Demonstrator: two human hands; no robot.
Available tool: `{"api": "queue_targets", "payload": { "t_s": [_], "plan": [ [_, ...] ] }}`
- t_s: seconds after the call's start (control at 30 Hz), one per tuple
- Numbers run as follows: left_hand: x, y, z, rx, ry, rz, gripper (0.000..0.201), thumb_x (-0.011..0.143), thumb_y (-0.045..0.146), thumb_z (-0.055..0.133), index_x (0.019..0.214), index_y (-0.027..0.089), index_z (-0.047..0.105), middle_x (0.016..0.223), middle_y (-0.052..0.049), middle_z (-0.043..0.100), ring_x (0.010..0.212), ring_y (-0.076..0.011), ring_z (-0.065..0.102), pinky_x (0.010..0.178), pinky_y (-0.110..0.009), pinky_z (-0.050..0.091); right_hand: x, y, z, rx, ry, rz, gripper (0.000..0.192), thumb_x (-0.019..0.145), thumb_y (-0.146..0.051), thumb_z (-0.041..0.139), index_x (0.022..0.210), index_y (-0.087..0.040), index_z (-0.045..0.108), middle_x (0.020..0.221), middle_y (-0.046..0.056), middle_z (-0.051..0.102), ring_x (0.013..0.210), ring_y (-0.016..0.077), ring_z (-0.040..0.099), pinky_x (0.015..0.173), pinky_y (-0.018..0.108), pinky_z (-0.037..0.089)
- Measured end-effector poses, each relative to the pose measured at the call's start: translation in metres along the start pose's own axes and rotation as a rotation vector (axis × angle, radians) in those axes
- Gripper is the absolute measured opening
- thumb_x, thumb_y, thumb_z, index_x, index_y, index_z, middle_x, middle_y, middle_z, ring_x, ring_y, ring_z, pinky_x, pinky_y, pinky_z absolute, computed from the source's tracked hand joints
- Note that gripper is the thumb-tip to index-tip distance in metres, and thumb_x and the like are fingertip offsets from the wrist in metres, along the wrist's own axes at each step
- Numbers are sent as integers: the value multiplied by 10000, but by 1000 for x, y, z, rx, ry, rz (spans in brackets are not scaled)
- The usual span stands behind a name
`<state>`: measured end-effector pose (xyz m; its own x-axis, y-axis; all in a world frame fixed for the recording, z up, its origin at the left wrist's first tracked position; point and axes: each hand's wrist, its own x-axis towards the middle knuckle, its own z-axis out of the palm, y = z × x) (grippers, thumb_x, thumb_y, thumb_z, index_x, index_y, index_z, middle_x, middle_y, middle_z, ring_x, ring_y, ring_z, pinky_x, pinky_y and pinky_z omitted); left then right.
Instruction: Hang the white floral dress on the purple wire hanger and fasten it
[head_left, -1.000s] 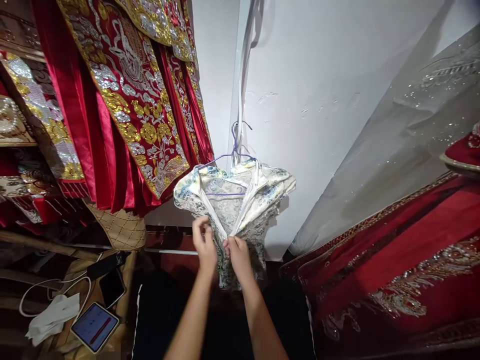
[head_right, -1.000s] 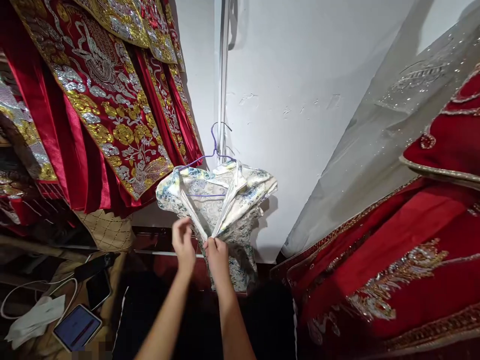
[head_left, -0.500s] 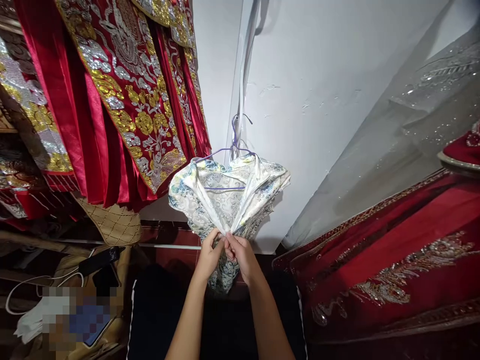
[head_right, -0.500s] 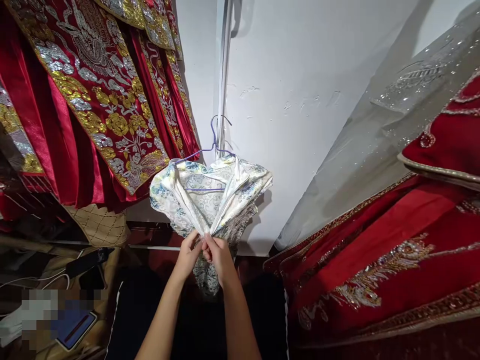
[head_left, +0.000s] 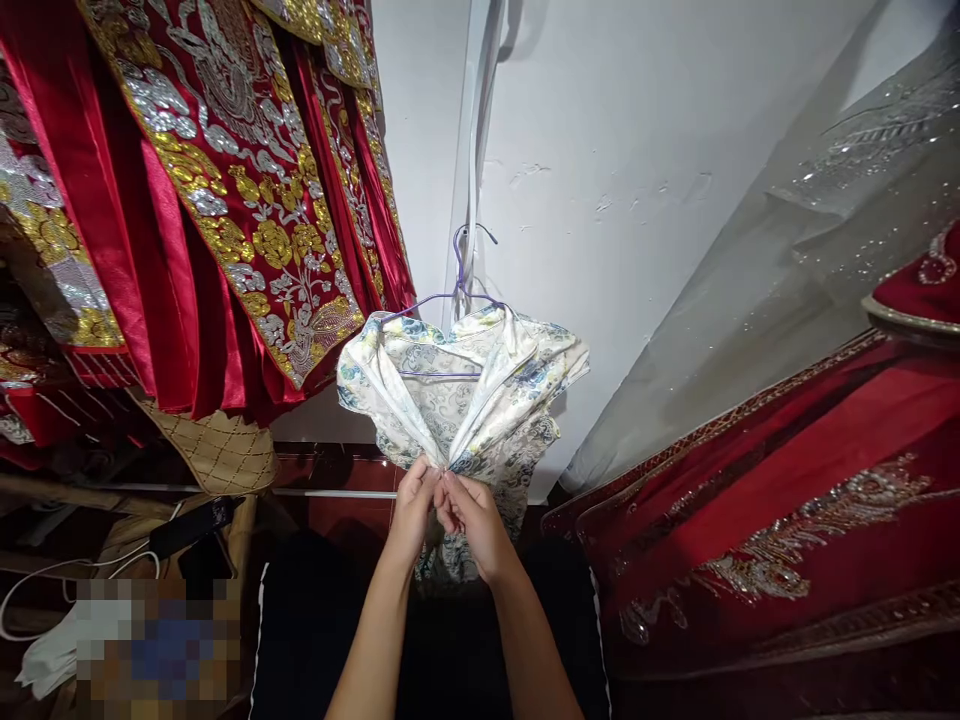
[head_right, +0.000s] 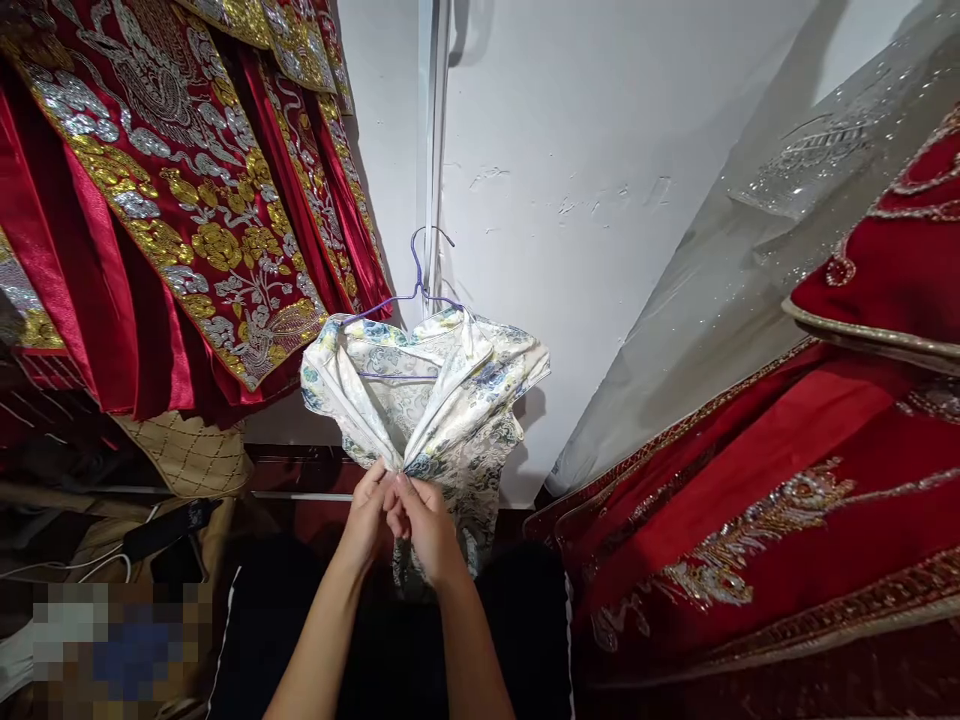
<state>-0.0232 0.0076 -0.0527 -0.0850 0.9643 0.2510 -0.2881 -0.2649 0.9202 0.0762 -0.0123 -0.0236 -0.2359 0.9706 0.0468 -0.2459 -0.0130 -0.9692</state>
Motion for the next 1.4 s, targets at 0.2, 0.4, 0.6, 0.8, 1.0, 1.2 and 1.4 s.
{"api": "queue_targets", "payload": {
  "t_s": [0.2, 0.4, 0.6, 0.8, 1.0, 1.2, 1.4],
  "plan": [
    [-12, -5, 4, 299, 197, 158, 206, 940, 400, 561, 892, 205, 603, 811, -22, 594, 756, -172, 574, 696, -271, 460, 31, -48, -18, 225, -124, 225, 303, 903, -410, 557, 682, -209, 505, 444, -102, 216, 418, 85, 127, 428, 249, 173],
    [-11, -11, -10, 591, 46, 312, 124, 957, 293, 513, 901, 220, 597, 828, -43, 612, 784, -200, 597, 736, -297, 451, 87, -154, -28, 296, -191, 80, 220, 967, -242, 507, 758, -185, 545, 526, -96, 208, 453, 83, 94, 402, 212, 148],
    [10, -6, -38, 734, -106, 329, 175, 977, 303, 459, 922, 209, 596, 816, -52, 608, 751, -202, 594, 709, -307, 456, 99, -189, -16, 187, -238, 1, 258, 983, -280, 479, 779, -163, 586, 489, -101, 178, 420, 75, 111, 398, 222, 159],
    [80, 88, -13, 657, -124, 582, 297, 989, 320, 485, 1264, 221, 538, 1092, -97, 649, 1017, -218, 621, 912, -359, 482, 93, -167, -7, 59, -167, -99, 309, 944, -318, 493, 748, -134, 647, 459, -46, 388, 404, 69, 285, 419, 229, 196],
    [134, 156, 30, 852, -144, 843, 216, 998, 314, 479, 1029, 195, 656, 954, -68, 666, 893, -193, 618, 826, -325, 478, 92, -159, -9, -152, -69, -268, 355, 903, -396, 550, 691, -135, 662, 444, -22, 457, 402, 73, 345, 426, 242, 183],
    [123, 146, 25, 922, 41, 876, 186, 977, 291, 516, 886, 205, 654, 900, -46, 688, 942, -218, 589, 896, -369, 424, 106, -127, -14, -142, -75, -307, 357, 890, -430, 580, 676, -153, 651, 442, -46, 428, 418, 71, 325, 459, 248, 200],
    [123, 134, 18, 888, 104, 860, 189, 973, 314, 521, 881, 217, 654, 889, -42, 683, 976, -229, 570, 937, -399, 417, 122, -113, -13, -203, -109, -268, 394, 885, -485, 585, 651, -171, 623, 416, -49, 429, 405, 83, 333, 460, 247, 237]
  ]
}}
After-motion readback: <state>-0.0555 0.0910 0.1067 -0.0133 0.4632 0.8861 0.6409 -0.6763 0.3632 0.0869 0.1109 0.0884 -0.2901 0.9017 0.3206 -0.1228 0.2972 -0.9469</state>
